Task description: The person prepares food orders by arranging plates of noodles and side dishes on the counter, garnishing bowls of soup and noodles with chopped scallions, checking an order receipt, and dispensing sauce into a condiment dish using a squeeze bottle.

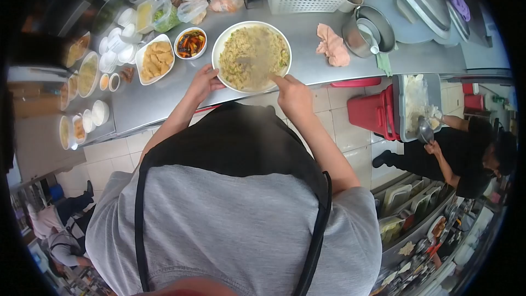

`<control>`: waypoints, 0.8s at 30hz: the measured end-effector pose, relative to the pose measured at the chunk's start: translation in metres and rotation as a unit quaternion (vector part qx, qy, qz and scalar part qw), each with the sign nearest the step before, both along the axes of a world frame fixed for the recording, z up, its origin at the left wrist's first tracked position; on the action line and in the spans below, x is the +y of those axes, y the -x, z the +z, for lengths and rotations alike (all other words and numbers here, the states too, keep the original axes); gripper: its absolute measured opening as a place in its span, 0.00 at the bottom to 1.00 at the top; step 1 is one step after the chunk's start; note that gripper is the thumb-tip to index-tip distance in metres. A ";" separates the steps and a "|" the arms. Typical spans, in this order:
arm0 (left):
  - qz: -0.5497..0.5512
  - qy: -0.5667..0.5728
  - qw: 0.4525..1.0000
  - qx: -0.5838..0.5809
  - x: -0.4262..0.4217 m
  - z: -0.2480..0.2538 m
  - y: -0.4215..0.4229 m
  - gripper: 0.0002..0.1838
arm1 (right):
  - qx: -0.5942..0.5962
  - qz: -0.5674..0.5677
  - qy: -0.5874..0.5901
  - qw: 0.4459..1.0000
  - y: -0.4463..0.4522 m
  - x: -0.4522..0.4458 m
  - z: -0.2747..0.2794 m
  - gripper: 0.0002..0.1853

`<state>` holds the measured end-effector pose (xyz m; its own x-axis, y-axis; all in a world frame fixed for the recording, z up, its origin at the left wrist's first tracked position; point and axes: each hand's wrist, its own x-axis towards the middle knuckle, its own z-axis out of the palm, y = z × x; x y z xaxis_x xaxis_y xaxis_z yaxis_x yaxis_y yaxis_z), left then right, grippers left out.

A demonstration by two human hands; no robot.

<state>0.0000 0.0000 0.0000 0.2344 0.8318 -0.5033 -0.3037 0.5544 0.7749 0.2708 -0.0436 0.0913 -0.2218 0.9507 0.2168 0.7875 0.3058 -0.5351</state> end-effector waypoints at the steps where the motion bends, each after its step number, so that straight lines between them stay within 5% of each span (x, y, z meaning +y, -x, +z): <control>1: 0.003 -0.004 1.000 0.019 0.000 0.004 -0.001 0.23 | -0.034 -0.007 0.015 0.999 0.001 -0.001 -0.006 0.20; 15: 0.004 -0.016 0.999 0.034 0.000 0.007 -0.003 0.19 | -0.068 0.016 0.035 0.997 -0.009 -0.004 -0.003 0.18; 20: 0.003 -0.014 1.000 0.027 -0.001 0.010 -0.004 0.19 | 0.029 0.044 -0.028 0.998 0.010 0.004 0.017 0.18; 24: -0.003 -0.020 1.000 0.023 0.002 0.012 -0.003 0.20 | -0.032 0.040 0.001 0.999 0.010 0.010 0.008 0.17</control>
